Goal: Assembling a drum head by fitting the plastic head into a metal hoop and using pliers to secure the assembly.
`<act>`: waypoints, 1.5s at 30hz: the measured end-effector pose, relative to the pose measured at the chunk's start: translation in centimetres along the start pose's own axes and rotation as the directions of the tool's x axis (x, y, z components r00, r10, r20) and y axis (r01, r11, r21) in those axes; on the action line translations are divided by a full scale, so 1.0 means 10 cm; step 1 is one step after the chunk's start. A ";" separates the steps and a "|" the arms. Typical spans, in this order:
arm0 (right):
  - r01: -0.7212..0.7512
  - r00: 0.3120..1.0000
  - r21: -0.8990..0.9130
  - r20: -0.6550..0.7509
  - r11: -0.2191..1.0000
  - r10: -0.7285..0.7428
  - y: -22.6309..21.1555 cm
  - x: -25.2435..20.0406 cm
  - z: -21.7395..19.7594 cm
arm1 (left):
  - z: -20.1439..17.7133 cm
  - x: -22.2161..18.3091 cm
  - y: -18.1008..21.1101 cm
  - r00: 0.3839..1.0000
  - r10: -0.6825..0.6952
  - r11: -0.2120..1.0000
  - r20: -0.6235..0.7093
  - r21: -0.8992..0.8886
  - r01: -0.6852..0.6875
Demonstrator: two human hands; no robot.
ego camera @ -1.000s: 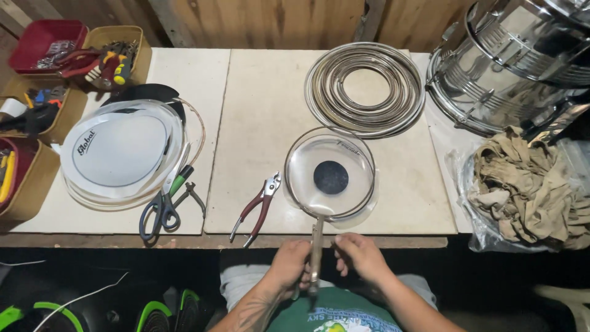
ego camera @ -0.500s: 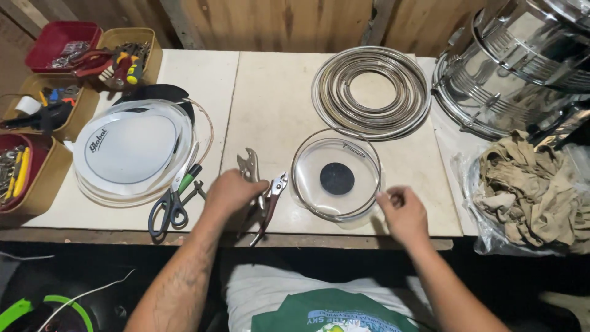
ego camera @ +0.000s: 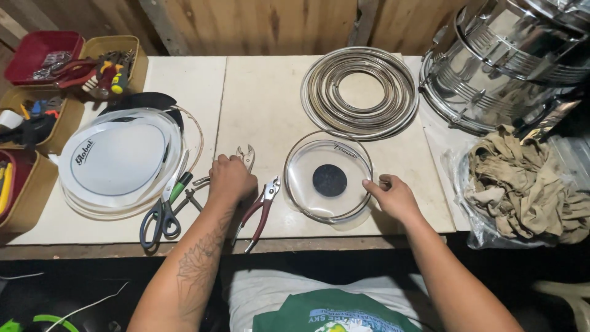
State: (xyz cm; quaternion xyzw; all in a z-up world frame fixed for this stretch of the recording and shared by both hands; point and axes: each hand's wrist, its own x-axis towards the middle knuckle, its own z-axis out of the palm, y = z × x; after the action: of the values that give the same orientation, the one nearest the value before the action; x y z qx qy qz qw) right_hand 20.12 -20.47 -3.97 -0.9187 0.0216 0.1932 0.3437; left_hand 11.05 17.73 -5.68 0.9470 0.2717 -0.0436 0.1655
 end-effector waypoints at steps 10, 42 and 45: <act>-0.022 1.000 0.066 -0.005 0.998 0.022 -0.31 -0.13 -0.08 | 0.06 -0.34 0.54 0.954 0.262 0.944 -0.149 -0.168 -0.285; 0.008 0.997 -0.022 -0.071 1.000 -0.009 0.14 0.42 0.02 | 0.49 -0.51 0.68 0.974 0.204 0.966 -0.093 -0.140 -0.216; -0.012 0.996 0.070 -0.084 0.997 0.018 0.27 0.52 0.09 | 0.45 -0.58 0.73 0.966 0.203 0.959 -0.159 -0.168 -0.229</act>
State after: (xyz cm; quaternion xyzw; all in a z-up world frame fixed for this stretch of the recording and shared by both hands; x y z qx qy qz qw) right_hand 24.13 -21.49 -8.24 -0.9134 0.0498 0.1560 0.3727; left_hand 10.01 7.43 -6.82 0.9523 0.1802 0.0666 0.2370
